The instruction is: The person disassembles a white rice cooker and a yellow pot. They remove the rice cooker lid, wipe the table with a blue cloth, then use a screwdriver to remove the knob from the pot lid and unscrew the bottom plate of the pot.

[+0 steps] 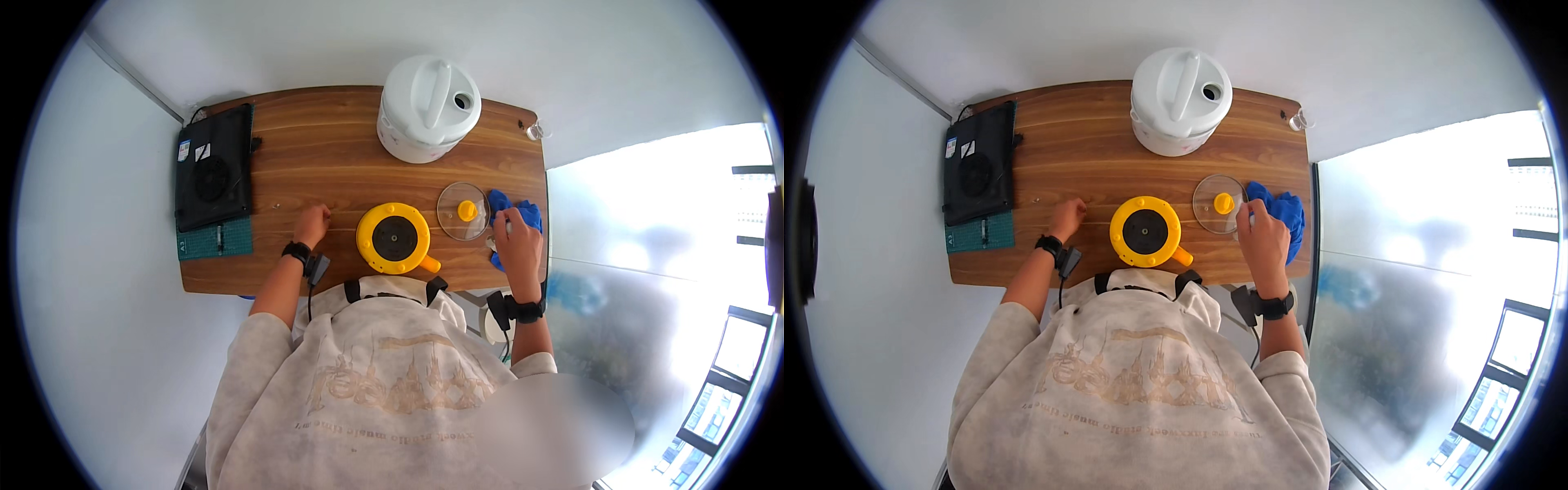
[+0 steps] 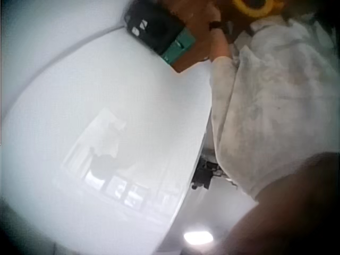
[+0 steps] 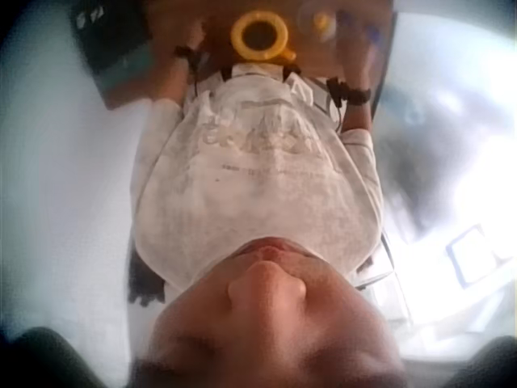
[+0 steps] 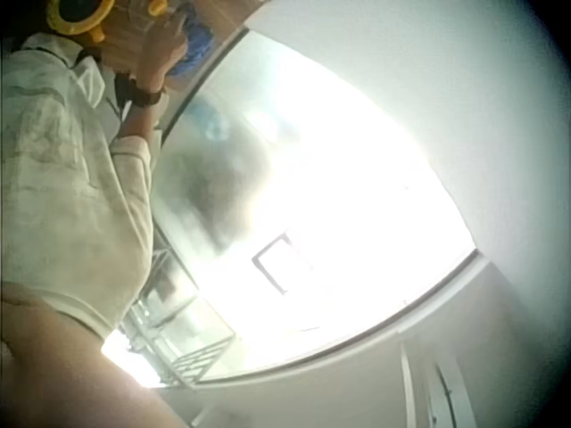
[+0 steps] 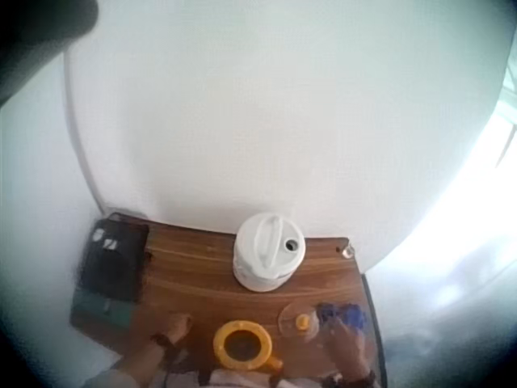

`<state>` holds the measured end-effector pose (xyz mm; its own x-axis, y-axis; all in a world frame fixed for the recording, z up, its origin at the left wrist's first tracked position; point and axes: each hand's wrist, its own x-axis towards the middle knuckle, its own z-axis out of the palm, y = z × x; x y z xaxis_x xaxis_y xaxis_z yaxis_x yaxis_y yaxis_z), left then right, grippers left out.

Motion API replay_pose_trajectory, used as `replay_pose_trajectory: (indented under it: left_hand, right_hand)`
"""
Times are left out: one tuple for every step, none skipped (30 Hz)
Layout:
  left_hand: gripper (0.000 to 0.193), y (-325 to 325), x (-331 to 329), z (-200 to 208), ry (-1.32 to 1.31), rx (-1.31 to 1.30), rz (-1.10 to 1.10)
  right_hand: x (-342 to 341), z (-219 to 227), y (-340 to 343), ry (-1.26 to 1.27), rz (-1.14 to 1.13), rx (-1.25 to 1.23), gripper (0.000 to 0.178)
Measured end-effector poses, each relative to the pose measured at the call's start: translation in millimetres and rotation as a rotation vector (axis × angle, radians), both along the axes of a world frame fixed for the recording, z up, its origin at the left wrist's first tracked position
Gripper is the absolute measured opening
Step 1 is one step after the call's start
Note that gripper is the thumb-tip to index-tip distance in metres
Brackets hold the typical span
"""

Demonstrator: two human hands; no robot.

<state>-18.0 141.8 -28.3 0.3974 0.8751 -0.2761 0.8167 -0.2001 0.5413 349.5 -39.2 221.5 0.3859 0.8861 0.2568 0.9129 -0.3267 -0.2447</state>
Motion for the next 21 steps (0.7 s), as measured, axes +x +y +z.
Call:
replay_pose_trajectory:
  left_hand:
    - [0.015,-1.0,1.3,2.1,0.029,-0.020,0.005]
    - [0.016,-2.1,2.5,4.3,0.057,-0.039,0.010]
    - [0.016,-3.6,1.2,3.3,0.070,-0.029,0.007]
    - [0.016,-5.2,0.4,2.1,0.083,-0.019,0.003]
    - [0.016,-6.9,-0.4,1.0,0.096,-0.008,-0.001]
    - [0.016,-7.0,0.1,2.1,0.087,-0.017,0.002]
    - [0.016,-7.2,0.6,3.1,0.079,-0.025,0.004]
    - [0.016,-7.2,1.6,4.0,0.070,-0.034,0.006]
    - [0.016,-7.1,0.5,0.8,0.073,-0.036,-0.002]
    - [0.016,-6.7,-1.0,-2.4,0.076,-0.039,-0.011]
    - [0.017,-6.4,-2.1,-5.6,0.079,-0.041,-0.019]
    - [0.017,-7.6,-3.1,-8.9,0.070,-0.032,-0.017]
    - [0.017,-8.9,-4.0,-12.1,0.062,-0.023,-0.013]
    - [0.017,-10.0,-4.8,-15.2,0.054,-0.014,-0.010]
    - [0.015,-9.9,-4.1,-14.7,0.046,-0.025,-0.016]
    - [0.013,-9.6,-3.5,-14.0,0.038,-0.035,-0.021]
    - [0.013,-9.2,-2.8,-13.3,0.030,-0.046,-0.025]
    - [0.013,-8.4,-1.7,-10.1,0.058,-0.052,-0.034]
    - [0.014,-7.6,0.1,-7.0,0.085,-0.058,-0.042]
    - [0.016,-7.1,2.1,-3.9,0.113,-0.064,-0.050]
    - [0.017,-6.7,4.5,2.5,0.095,-0.051,-0.043]
  right_hand:
    - [-1.7,3.0,-0.2,0.193,-0.034,-0.020,0.016]
    - [-4.1,7.9,-1.5,0.386,-0.069,-0.041,0.016]
    - [-8.7,13.3,-1.8,0.581,-0.104,-0.061,0.018]
    - [-12.5,14.8,-2.2,0.643,-0.101,-0.075,0.020]
    - [-16.3,15.7,-2.7,0.704,-0.099,-0.089,0.022]
    - [-19.0,15.8,-3.6,0.765,-0.102,-0.098,0.024]
    - [-19.6,9.7,-4.9,0.759,-0.060,-0.113,0.023]
    - [-19.0,-1.1,-6.8,0.752,-0.018,-0.127,0.022]
    - [-21.3,-3.6,-5.9,0.746,0.028,-0.142,0.022]
    - [-23.7,-3.8,-7.1,0.728,0.051,-0.160,0.021]
    - [-27.5,-2.7,-8.9,0.710,0.074,-0.178,0.021]
    - [-31.0,-1.0,-10.0,0.691,0.098,-0.198,0.021]
    - [-31.9,-2.8,-11.6,0.691,0.110,-0.184,0.021]
    - [-32.1,-6.4,-13.2,0.692,0.123,-0.170,0.021]
    - [-32.3,-9.8,-14.7,0.692,0.134,-0.155,0.021]
    - [-32.5,-11.7,-15.5,0.747,0.099,-0.171,0.020]
    - [-32.5,-13.3,-16.3,0.801,0.065,-0.188,0.020]
    - [-32.6,-15.1,-16.7,0.858,0.030,-0.204,0.020]
    - [-32.4,-17.5,-17.2,0.861,0.031,-0.190,0.019]
    - [-32.2,-20.1,-17.8,0.864,0.033,-0.175,0.019]
    - [-32.6,-21.9,-17.9,0.868,0.034,-0.160,0.018]
